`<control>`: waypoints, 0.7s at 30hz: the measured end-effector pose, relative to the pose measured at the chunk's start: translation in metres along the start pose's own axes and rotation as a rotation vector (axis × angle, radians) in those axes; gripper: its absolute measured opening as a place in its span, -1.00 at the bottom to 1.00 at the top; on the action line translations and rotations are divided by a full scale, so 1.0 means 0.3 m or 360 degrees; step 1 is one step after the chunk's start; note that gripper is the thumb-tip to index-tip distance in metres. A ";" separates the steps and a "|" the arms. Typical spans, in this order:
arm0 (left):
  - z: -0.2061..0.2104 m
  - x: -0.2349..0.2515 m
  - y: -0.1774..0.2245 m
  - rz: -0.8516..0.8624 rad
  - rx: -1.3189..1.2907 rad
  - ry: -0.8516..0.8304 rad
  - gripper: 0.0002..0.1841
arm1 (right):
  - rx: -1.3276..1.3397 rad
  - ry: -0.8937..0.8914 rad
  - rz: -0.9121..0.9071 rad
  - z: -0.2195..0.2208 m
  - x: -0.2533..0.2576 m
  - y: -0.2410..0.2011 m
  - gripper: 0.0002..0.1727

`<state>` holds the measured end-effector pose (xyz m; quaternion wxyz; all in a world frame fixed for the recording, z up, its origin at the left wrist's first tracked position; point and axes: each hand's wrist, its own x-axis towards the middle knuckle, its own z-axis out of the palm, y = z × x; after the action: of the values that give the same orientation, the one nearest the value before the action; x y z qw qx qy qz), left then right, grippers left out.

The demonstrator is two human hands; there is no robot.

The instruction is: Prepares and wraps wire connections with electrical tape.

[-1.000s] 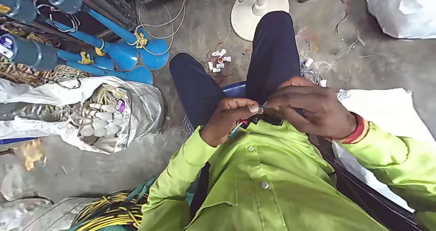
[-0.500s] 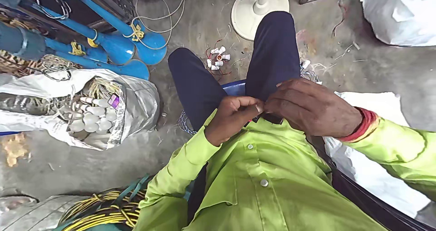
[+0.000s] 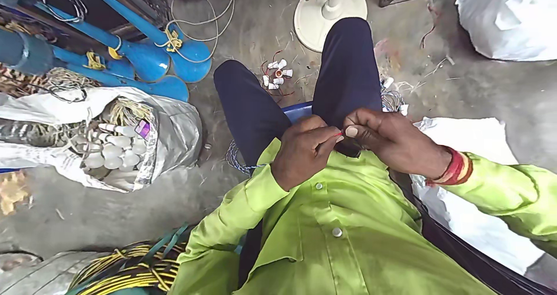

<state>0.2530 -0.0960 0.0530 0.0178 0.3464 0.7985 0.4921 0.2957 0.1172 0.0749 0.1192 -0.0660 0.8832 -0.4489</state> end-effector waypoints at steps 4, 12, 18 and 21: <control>0.022 -0.009 -0.010 0.0118 0.0066 0.0027 -0.88 | 0.1065 -0.0236 0.0577 -0.004 -0.001 -0.018 -0.68; 0.052 -0.038 -0.013 0.0384 0.0154 0.0208 -0.90 | 0.1748 -0.0462 0.1219 -0.039 0.019 -0.036 -0.68; 0.045 -0.028 0.006 0.0556 0.0161 0.0322 -0.89 | 0.1825 -0.0722 0.1051 0.003 -0.011 -0.008 -0.62; 0.033 -0.021 0.006 0.0433 0.0140 0.0313 -0.90 | 0.1387 -0.0242 0.0579 -0.011 -0.034 0.001 -0.79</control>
<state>0.2624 -0.0914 0.0475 -0.1424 0.4018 0.7630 0.4860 0.3046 0.1220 0.0780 0.2766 0.1133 0.5987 -0.7431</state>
